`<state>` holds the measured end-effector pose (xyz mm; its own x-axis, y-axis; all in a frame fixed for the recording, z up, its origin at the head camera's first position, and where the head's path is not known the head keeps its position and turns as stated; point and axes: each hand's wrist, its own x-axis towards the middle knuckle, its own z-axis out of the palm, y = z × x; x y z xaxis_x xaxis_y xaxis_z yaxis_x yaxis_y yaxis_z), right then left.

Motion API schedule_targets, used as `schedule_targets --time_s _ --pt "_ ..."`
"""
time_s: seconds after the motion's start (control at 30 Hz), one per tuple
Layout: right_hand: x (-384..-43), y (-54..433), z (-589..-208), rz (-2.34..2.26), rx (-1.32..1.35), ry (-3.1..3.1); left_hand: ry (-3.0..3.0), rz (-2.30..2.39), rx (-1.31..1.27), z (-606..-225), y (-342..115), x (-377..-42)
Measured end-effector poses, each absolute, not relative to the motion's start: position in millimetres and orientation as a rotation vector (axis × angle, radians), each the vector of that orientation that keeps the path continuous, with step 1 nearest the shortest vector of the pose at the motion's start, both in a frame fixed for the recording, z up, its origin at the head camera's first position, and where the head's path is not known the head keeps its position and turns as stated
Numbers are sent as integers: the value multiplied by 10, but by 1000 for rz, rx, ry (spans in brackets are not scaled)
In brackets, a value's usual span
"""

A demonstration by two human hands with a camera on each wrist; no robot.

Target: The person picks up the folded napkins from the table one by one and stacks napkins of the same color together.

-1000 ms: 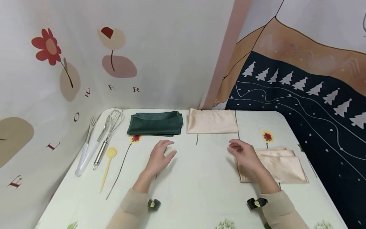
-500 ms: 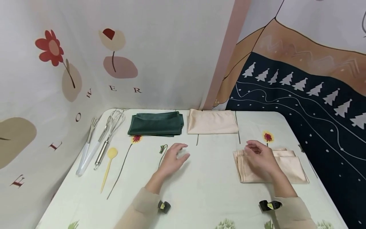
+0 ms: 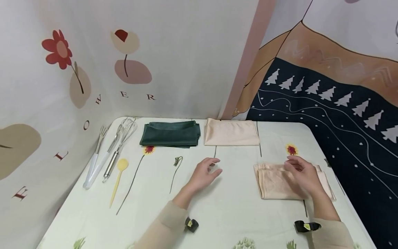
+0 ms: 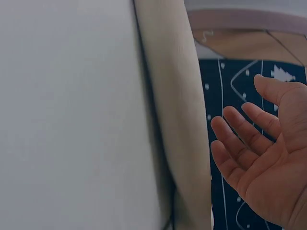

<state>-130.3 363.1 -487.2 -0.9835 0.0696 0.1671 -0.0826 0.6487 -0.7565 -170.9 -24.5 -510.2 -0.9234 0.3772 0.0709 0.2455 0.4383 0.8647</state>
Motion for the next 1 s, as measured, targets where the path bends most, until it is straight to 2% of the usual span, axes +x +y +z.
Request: schedule_targets --time_s 0.47,0.67,1.0 --pt "-1118 4117 -4956 1163 -94 -2659 2494 1452 645 -5109 282 -1672" --pt "-1034 4266 -4990 1002 -258 -2672 2408 1422 643 -5139 535 -1635" --pt "-997 4420 -4957 991 -501 -2766 2282 1520 458 -5121 832 -1614"
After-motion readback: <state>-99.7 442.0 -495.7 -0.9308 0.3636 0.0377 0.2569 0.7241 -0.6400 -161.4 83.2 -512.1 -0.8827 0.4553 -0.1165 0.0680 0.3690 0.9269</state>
